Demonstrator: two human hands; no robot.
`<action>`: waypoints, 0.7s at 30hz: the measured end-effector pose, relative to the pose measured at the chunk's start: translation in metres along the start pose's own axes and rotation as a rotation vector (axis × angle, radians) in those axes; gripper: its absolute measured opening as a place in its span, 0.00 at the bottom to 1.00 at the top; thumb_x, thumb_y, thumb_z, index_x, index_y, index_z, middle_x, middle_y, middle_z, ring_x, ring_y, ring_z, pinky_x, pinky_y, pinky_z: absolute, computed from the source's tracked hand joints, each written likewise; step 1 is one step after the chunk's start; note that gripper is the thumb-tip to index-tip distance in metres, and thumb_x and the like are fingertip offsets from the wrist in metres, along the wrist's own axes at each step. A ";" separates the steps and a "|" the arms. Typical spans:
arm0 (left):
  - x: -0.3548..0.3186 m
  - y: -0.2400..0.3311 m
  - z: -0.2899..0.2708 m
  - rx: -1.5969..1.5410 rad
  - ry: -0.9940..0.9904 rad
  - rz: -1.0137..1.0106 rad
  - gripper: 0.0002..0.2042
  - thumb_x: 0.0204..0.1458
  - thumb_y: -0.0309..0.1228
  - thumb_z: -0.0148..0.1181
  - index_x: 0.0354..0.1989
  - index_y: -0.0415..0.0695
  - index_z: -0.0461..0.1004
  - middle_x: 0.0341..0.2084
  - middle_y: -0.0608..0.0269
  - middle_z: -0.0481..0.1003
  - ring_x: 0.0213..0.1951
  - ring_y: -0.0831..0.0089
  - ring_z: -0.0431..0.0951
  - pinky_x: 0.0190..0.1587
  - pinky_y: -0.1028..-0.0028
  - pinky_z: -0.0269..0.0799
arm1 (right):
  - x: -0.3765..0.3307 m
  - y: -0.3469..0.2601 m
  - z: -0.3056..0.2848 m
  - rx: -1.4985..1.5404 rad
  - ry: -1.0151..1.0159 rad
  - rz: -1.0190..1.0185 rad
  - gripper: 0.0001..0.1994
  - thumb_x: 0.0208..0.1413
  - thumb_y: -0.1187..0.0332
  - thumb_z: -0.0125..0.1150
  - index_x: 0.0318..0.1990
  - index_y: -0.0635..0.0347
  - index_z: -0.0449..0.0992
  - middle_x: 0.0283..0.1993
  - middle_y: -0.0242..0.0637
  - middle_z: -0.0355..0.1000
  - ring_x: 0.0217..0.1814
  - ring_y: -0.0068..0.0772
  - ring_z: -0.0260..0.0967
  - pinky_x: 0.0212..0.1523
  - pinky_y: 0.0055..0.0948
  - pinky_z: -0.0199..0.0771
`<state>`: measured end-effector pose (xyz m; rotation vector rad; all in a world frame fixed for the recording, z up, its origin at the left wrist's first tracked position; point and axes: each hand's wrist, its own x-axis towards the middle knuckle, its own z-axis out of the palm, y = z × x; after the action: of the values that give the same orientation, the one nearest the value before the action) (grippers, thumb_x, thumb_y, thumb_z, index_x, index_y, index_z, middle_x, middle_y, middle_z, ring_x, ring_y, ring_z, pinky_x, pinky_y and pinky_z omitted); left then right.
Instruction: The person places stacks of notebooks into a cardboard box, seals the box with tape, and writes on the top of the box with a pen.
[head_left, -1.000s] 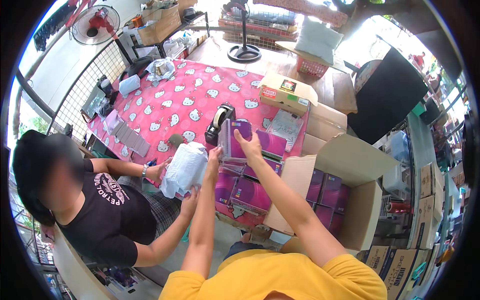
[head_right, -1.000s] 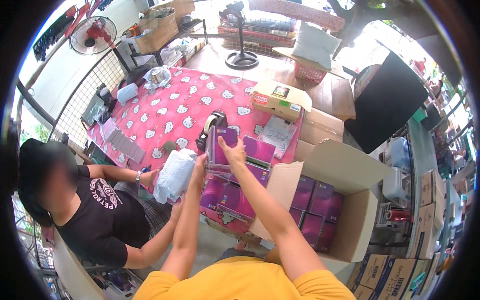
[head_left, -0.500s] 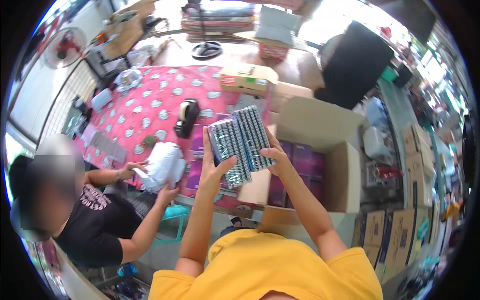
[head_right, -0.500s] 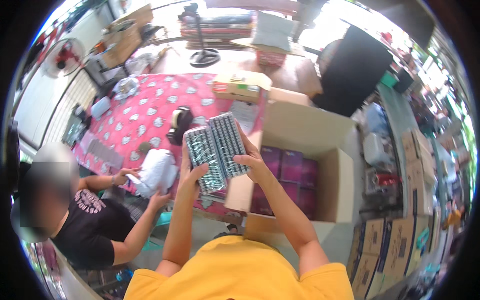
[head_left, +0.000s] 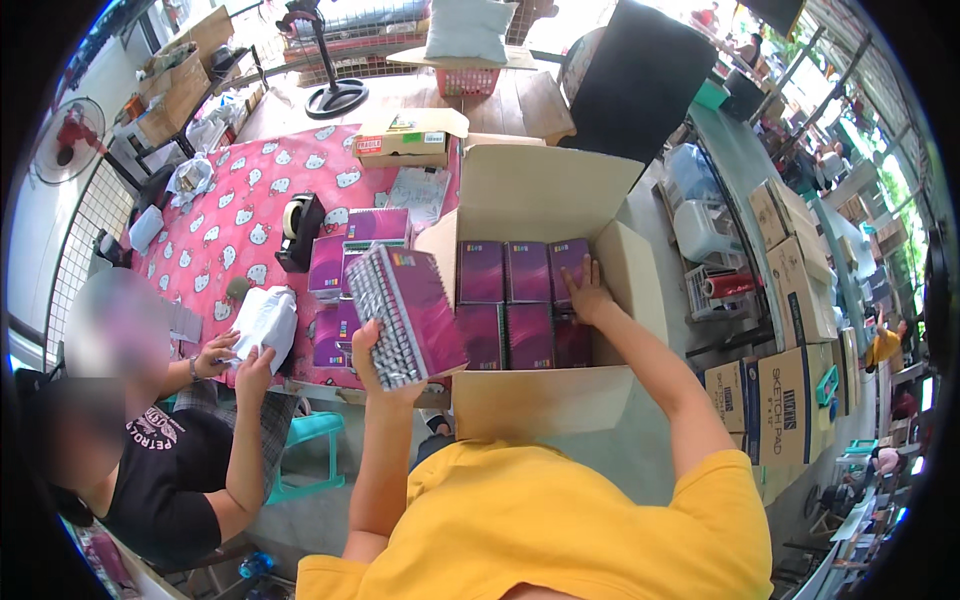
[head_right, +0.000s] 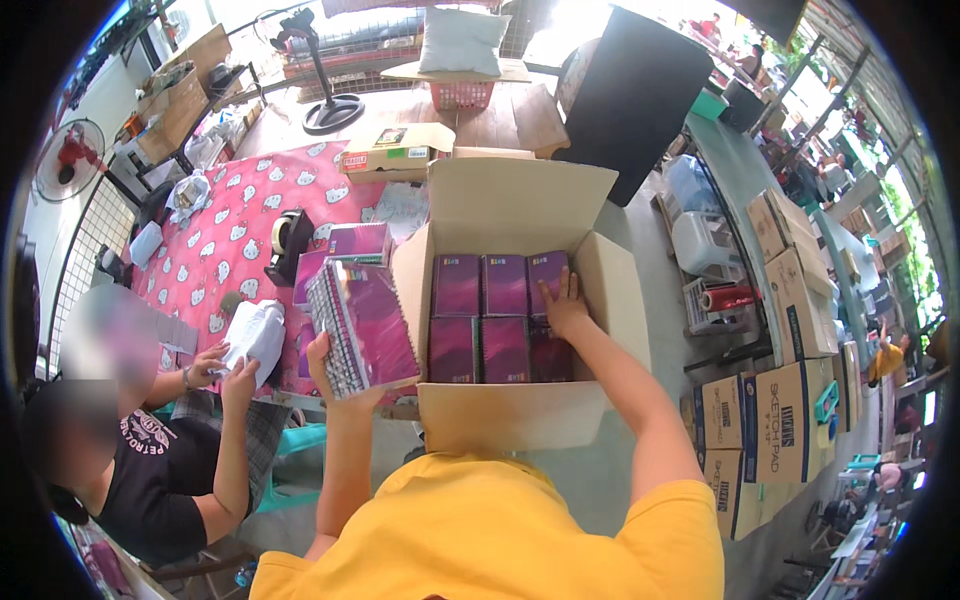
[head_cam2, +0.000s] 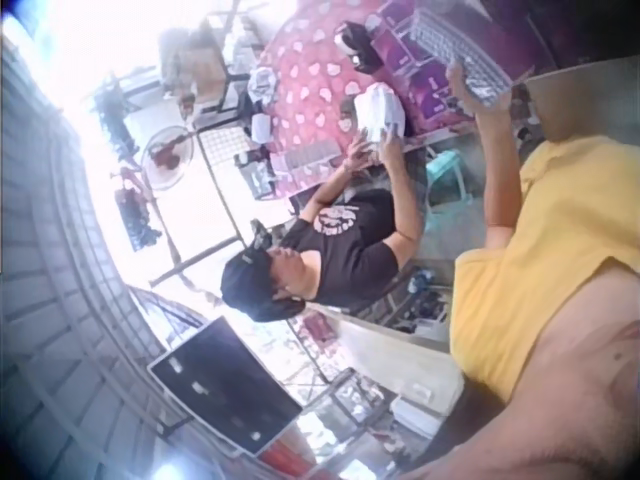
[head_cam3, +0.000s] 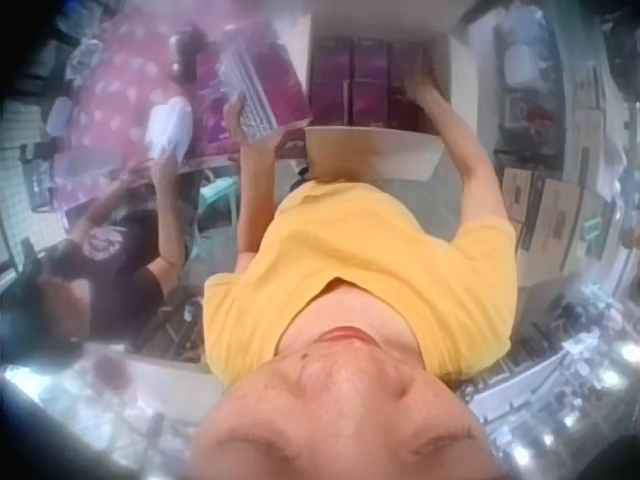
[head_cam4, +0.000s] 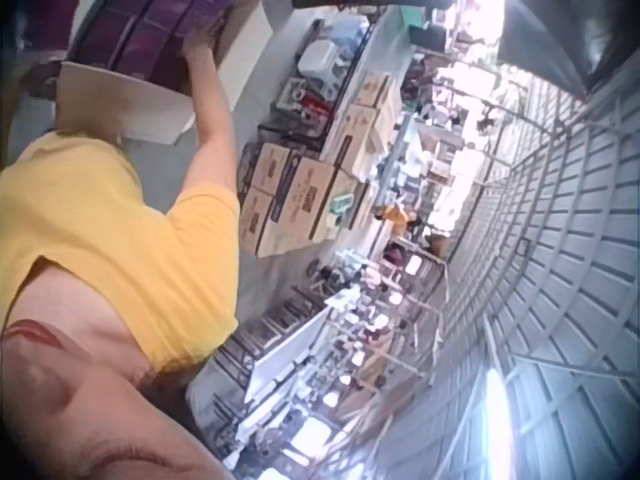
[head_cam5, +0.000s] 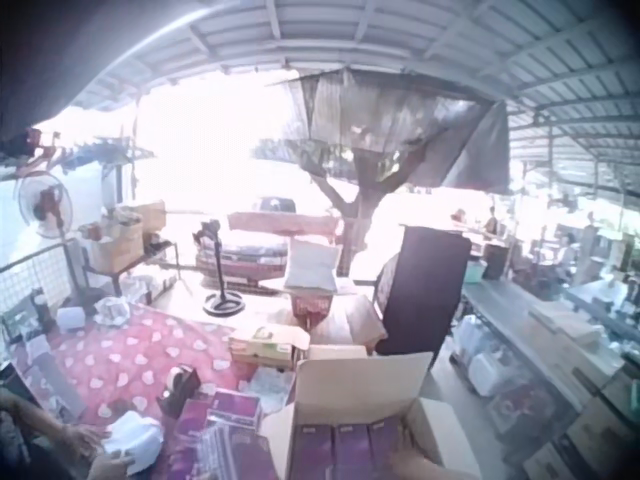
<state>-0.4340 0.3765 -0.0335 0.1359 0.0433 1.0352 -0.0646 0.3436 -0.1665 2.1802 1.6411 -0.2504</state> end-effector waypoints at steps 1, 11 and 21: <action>-0.003 -0.002 0.003 0.008 0.006 0.038 0.23 0.49 0.35 0.55 0.53 0.38 0.66 0.44 0.55 0.76 0.43 0.64 0.79 0.49 0.65 0.75 | 0.005 0.001 0.014 -0.097 0.035 -0.022 0.56 0.42 0.49 0.69 0.71 0.51 0.33 0.69 0.70 0.23 0.72 0.73 0.24 0.68 0.52 0.45; 0.007 -0.035 -0.003 0.424 -0.014 -0.026 0.30 0.46 0.34 0.61 0.57 0.38 0.59 0.43 0.56 0.72 0.39 0.69 0.77 0.43 0.69 0.78 | -0.100 -0.063 -0.138 1.666 -0.254 -0.424 0.45 0.48 0.53 0.65 0.69 0.57 0.47 0.71 0.45 0.46 0.70 0.41 0.51 0.65 0.38 0.56; 0.055 -0.041 -0.030 1.515 0.023 0.020 0.33 0.58 0.36 0.54 0.69 0.49 0.47 0.69 0.48 0.39 0.70 0.58 0.39 0.67 0.63 0.42 | -0.139 -0.023 -0.196 0.787 -0.164 -0.175 0.40 0.47 0.59 0.60 0.68 0.57 0.51 0.53 0.52 0.68 0.57 0.40 0.66 0.58 0.33 0.64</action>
<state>-0.3736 0.4058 -0.0669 1.4905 0.8490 0.8259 -0.1457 0.3079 0.0580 2.4249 1.8306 -1.2745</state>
